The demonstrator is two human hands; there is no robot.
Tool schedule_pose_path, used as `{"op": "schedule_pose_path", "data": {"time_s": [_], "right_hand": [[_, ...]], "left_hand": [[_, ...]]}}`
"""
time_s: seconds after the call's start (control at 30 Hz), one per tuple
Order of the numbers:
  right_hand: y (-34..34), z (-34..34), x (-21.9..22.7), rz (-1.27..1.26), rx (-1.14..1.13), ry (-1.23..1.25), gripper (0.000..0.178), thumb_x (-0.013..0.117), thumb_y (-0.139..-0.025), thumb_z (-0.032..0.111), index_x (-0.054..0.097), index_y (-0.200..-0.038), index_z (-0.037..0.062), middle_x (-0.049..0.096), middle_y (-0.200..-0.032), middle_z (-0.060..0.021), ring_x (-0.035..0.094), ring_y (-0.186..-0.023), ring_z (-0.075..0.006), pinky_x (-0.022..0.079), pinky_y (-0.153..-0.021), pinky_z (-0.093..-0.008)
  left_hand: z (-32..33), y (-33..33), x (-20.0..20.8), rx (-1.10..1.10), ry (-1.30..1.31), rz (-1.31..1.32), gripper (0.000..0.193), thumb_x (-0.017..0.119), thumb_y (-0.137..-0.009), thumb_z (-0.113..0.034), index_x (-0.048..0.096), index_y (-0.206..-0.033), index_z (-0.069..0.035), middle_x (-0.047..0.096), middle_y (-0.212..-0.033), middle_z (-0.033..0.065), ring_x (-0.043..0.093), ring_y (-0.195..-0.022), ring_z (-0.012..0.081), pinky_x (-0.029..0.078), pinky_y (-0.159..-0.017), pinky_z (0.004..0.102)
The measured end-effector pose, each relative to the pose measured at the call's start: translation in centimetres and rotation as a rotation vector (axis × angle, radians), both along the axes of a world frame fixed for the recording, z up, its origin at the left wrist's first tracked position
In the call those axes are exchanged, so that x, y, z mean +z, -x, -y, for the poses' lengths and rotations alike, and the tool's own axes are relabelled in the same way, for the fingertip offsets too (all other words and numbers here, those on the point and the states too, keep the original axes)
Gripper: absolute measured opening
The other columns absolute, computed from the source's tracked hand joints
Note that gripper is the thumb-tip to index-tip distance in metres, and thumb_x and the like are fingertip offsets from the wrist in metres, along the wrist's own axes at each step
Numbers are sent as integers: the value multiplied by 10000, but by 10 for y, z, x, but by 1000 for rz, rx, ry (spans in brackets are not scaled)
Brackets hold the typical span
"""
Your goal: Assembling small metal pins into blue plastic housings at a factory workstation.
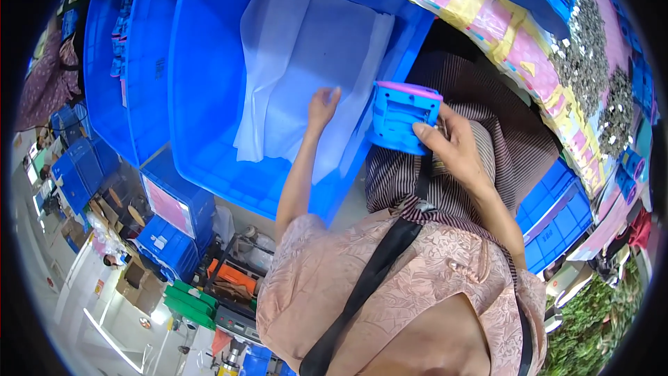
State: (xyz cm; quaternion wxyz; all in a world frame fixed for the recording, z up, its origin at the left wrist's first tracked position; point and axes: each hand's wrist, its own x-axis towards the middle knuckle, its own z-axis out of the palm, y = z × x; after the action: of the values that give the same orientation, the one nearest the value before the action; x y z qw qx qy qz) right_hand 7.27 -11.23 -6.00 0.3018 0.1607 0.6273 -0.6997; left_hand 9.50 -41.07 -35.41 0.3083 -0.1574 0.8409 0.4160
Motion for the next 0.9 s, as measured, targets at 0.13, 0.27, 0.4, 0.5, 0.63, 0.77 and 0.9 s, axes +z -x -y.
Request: {"op": "schedule_pose_path", "data": {"time_s": [0.13, 0.27, 0.4, 0.5, 0.63, 0.77, 0.9], "right_hand": [[11, 0, -3, -99, -105, 14, 426, 660, -906, 160, 555, -1264, -46, 650, -1073, -73, 586, -957, -98, 490, -857, -245], [26, 13, -11, -190, 71, -206, 487, 687, -906, 222, 531, -1281, -46, 655, -1050, -99, 610, -928, -117, 526, -798, -271], [32, 19, -3, -442, 87, -386, 542, 715, -894, 318, 530, -1282, -11, 651, -958, -133, 632, -800, -123, 535, -681, -267], [26, 3, 0, -395, 131, -356, 377, 676, -920, 262, 597, -1190, 11, 651, -933, -83, 598, -720, -114, 485, -603, -256], [7, 1, -4, -390, 106, -253, 275, 635, -947, 223, 637, -1091, -11, 670, -922, -96, 617, -821, -119, 502, -703, -271], [-3, -8, 0, -362, 101, -279, 213, 645, -941, 161, 641, -1076, -4, 669, -894, -83, 623, -814, -115, 506, -703, -271], [9, -54, 32, -397, -91, -333, 164, 647, -939, 135, 671, -1014, -9, 669, -864, -59, 612, -764, -89, 499, -662, -247]], "left_hand": [[-82, 66, 193, 299, -1140, 1, 559, 645, -938, -419, 544, -1282, 10, 654, -1133, 109, 603, -1099, 198, 481, -938, 339], [-93, 71, 255, 151, -872, -134, 547, 704, -913, -281, 487, -1330, 0, 642, -1147, 107, 606, -1081, 166, 486, -932, 307], [-59, 103, 228, 313, -850, 26, 557, 745, -867, -181, 480, -1320, 6, 631, -1151, 90, 618, -1020, 147, 484, -931, 290], [-48, 146, 158, 446, -819, -82, 517, 754, -860, -193, 521, -1264, 30, 637, -1137, 87, 620, -996, 157, 482, -909, 284], [-8, 177, 10, 206, -535, -222, 575, 836, -773, -236, 608, -1215, 52, 664, -1132, 112, 626, -1008, 201, 486, -889, 320], [-10, 192, -68, -92, -288, -101, 349, 790, -814, -267, 708, -1042, -15, 710, -942, 66, 649, -890, 166, 521, -795, 318], [-73, 183, -132, -165, -723, -215, 325, 719, -864, -277, 691, -1048, -11, 709, -966, 79, 644, -893, 172, 518, -795, 342]]}}
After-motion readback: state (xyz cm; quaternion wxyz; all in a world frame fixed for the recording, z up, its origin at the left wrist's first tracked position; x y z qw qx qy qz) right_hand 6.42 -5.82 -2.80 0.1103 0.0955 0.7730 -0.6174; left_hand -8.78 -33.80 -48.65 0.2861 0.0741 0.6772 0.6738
